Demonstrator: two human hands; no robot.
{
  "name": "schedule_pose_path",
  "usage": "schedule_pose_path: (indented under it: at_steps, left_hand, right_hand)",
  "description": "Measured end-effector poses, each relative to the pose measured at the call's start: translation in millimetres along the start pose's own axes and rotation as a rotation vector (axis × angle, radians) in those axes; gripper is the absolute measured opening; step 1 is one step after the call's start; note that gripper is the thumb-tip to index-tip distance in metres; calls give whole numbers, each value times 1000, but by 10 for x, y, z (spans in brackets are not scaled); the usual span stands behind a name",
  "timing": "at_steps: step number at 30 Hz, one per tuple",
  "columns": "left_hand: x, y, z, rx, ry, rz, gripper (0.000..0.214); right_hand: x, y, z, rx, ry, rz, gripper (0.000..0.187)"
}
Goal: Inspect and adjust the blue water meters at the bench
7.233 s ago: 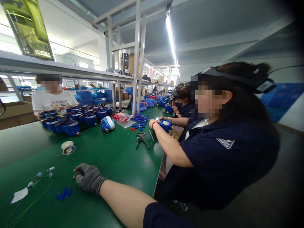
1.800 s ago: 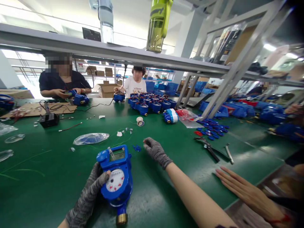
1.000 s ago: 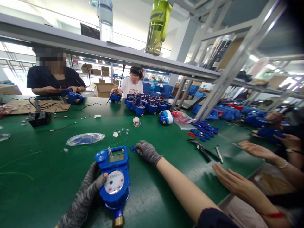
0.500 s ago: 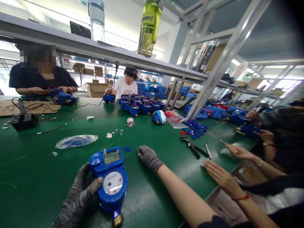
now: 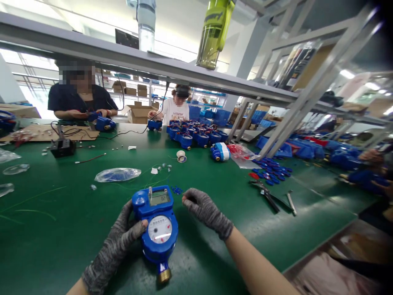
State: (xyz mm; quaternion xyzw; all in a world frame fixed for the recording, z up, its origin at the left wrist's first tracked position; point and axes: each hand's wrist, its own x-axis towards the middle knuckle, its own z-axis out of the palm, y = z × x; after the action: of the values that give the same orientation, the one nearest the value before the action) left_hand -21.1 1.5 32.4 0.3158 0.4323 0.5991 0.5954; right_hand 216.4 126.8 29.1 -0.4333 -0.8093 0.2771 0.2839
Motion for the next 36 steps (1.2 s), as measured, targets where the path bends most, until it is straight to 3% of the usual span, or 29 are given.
schedule_pose_path:
  at_steps: [4,9,13,18,22,27,34,36]
  left_hand:
    - [-5,14,2,-18,-26,19,74]
    - [7,9,6,-37,-33,8,71]
    - [3,-3,-5,-46,-44,20,70]
    - [-13,19,32,-47,-29,45,74]
    - [-20,38,65,-72,-16,24,75]
    - [-2,38,53,-83,-22,2,67]
    - [-22,65,91,-92,-11,-33,72]
    - [-20,50,88,-84,12,-34,75]
  right_hand:
    - [-126,-558,-54,-9,-79,-170,12]
    - [-75,-778,-77,-243,-151,-142,13]
    - [-50,-827,-65,-355,-169,-159,18]
    - [-97,-847,-53,-489,-171,-291,23]
    - [-215,-797,-91,-494,-208,-393,25]
    - [-369,-705,-76,-490,-158,-390,29]
    - [-476,-657,16,-244,-59,-249,27]
    - [-444,-532,29,-84,-96,-207,27]
